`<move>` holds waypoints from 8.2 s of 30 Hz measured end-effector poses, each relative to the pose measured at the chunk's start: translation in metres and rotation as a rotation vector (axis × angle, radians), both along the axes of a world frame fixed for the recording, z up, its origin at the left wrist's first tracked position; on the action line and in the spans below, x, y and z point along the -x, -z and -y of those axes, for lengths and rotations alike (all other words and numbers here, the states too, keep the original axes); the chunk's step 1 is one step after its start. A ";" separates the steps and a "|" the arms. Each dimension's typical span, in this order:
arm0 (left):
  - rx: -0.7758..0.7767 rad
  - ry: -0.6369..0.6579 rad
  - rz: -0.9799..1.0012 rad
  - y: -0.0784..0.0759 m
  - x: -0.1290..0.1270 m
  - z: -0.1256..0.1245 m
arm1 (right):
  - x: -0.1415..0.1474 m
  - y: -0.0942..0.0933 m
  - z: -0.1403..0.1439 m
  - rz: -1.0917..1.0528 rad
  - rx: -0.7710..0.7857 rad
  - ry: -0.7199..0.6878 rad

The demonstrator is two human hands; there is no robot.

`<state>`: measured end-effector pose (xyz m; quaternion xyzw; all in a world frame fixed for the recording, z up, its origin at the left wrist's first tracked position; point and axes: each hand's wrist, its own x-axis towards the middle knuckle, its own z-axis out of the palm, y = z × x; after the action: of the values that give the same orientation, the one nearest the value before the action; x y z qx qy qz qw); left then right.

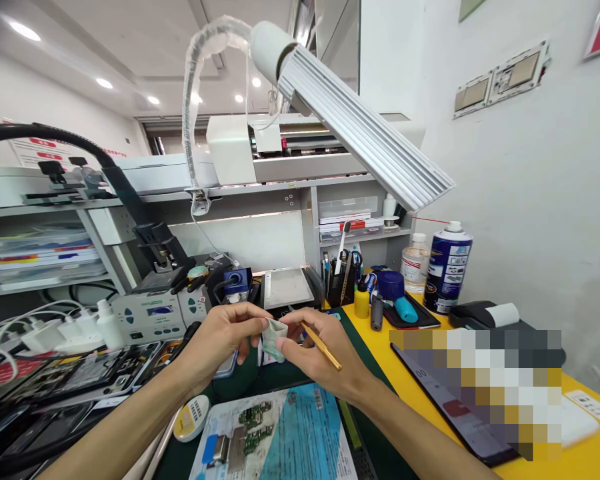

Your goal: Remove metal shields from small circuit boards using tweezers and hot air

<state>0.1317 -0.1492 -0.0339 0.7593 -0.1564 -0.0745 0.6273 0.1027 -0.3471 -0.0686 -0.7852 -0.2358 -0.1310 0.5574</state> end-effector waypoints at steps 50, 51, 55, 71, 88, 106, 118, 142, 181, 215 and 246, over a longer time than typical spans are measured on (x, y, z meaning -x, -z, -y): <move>-0.071 0.058 0.073 0.002 0.003 -0.001 | -0.004 0.004 -0.001 -0.024 -0.005 0.083; -0.073 0.063 0.073 0.003 0.003 -0.001 | -0.004 0.004 -0.001 -0.031 -0.011 0.083; -0.085 0.089 0.075 0.005 0.002 -0.001 | -0.004 0.002 -0.001 -0.056 -0.017 0.080; -0.195 0.048 0.304 0.011 0.004 0.005 | -0.006 0.006 0.000 -0.045 -0.035 0.136; -0.194 0.097 0.347 0.012 -0.004 -0.003 | 0.000 0.001 -0.001 0.041 0.025 0.072; -0.226 0.136 0.342 0.011 0.001 -0.004 | -0.005 0.003 -0.002 -0.069 -0.071 0.103; -0.225 0.083 0.344 0.013 0.000 0.002 | -0.004 0.003 -0.001 -0.048 -0.054 0.125; -0.169 0.147 0.309 -0.004 -0.007 0.000 | -0.009 -0.001 -0.001 -0.337 -0.165 -0.071; -0.638 0.180 1.060 0.031 0.018 -0.005 | -0.017 0.000 0.004 -0.873 -0.681 -0.286; -0.026 0.074 -0.041 0.026 0.001 0.001 | -0.008 0.001 0.000 -0.689 -0.412 -0.107; -0.099 0.121 0.176 0.020 0.006 -0.008 | -0.010 0.002 0.003 -0.664 -0.505 -0.152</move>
<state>0.1254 -0.1408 -0.0543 0.7822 -0.2524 -0.0531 0.5671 0.1126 -0.3503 -0.0705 -0.6037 -0.0612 0.1170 0.7862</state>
